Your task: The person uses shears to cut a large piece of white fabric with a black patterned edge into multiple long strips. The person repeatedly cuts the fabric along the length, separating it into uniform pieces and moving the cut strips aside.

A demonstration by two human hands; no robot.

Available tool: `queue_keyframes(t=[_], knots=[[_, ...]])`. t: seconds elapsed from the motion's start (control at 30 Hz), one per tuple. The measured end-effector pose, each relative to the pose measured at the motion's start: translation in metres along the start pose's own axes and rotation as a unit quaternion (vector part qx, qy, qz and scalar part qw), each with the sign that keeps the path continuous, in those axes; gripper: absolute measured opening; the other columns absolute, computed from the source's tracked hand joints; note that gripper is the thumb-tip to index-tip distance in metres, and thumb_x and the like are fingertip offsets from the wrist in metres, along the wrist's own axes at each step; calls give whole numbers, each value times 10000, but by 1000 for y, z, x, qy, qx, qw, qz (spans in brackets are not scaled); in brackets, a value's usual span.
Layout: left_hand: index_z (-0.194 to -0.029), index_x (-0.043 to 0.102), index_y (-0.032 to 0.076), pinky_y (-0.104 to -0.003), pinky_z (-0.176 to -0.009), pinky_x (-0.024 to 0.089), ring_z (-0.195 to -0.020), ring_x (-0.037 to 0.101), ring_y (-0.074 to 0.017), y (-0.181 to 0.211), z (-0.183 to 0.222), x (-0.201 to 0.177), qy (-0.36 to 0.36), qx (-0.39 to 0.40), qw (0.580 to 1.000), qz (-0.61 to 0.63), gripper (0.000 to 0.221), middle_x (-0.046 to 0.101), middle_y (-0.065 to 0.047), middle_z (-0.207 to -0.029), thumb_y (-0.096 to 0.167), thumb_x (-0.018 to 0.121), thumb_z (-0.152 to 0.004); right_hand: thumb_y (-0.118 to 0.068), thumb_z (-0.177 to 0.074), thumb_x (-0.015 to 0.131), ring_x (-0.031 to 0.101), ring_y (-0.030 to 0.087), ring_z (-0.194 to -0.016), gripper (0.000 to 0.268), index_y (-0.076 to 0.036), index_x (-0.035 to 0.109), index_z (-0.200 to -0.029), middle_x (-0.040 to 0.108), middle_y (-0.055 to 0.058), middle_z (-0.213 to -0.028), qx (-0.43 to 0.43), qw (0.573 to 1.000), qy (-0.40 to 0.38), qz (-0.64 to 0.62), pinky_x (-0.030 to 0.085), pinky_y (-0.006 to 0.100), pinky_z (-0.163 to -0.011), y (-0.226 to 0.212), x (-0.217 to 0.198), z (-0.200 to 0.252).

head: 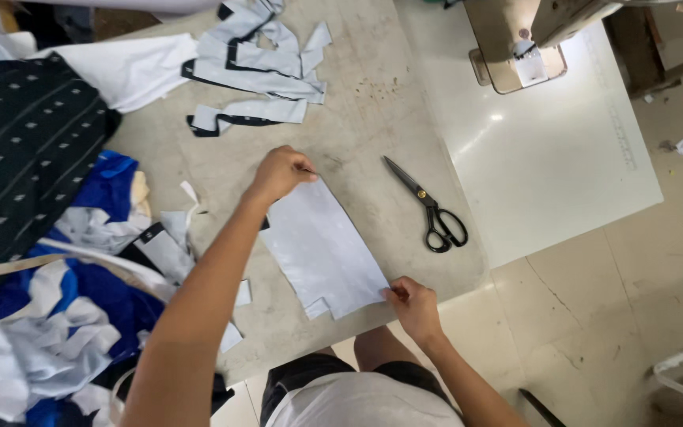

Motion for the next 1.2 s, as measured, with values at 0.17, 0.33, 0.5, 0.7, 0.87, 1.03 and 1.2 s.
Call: queue_keyframes(t=[0.17, 0.33, 0.5, 0.7, 0.87, 1.03, 1.2], knots=[[-889, 784, 397, -459, -968, 446, -1072, 567, -239, 36, -27, 55, 7, 9, 995, -102, 171, 614, 45, -979, 490, 851, -762, -268, -866, 799, 778, 302, -850, 240, -129, 720, -1046, 805, 92, -871, 52, 996, 42, 55, 599, 432, -735, 12, -30, 3], [-889, 769, 381, -430, -966, 412, -1104, 510, -207, 79, -34, 67, 25, 42, 993, -103, 179, 569, 72, -1028, 485, 851, -769, -335, -883, 764, 761, 265, -773, 245, -194, 654, -1050, 784, 33, -814, 44, 993, 65, 92, 576, 431, -706, 21, -51, -7], [-1272, 630, 273, -504, -926, 458, -1136, 561, -267, 83, 7, 7, 283, 69, 956, 44, 442, 569, 23, -1194, 313, 827, -878, -118, -888, 761, 646, 336, -970, 260, -156, 628, -1109, 568, 56, -989, -203, 924, 244, 215, 547, 423, -832, -23, -98, -42], [-1199, 633, 136, -465, -951, 462, -1059, 612, -339, 24, 161, -17, 402, -44, 914, 39, 296, 637, -85, -1107, 29, 689, -929, -168, -728, 886, 634, 401, -968, 506, -38, 618, -1137, 573, 139, -1006, -237, 920, 129, 283, 566, 466, -884, 5, -103, -112], [-1135, 669, 157, -455, -971, 444, -1110, 605, -297, 9, 217, 10, 385, -103, 917, -20, 260, 651, -42, -1134, 20, 674, -913, -139, -736, 886, 715, 350, -891, 423, -36, 702, -1102, 662, 118, -929, -150, 951, 43, 266, 589, 428, -796, 5, -116, -127], [-1336, 660, 240, -547, -1119, 359, -1439, 417, -359, 45, 212, 33, 340, -49, 931, -125, 361, 567, -51, -1444, 219, 684, -977, -246, -769, 838, 747, 294, -869, 374, -112, 768, -1111, 746, 85, -887, -85, 969, 5, 231, 606, 386, -742, 19, -137, -128], [-1594, 380, 155, -609, -1222, 156, -1556, 186, -377, 39, 197, 50, 275, -94, 950, -116, 556, 330, -114, -1660, 376, 482, -1094, 72, -937, 596, 700, 303, -834, 340, 30, 667, -1267, 732, 228, -935, -55, 990, -116, -54, 537, 399, -768, 5, -137, -67]])
Point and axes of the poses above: each hand's wrist, its own z-axis away from the middle knuckle, its own x-axis out of the palm, y = z × x, the point moved 7 cm from there along -z, towards the middle knuckle
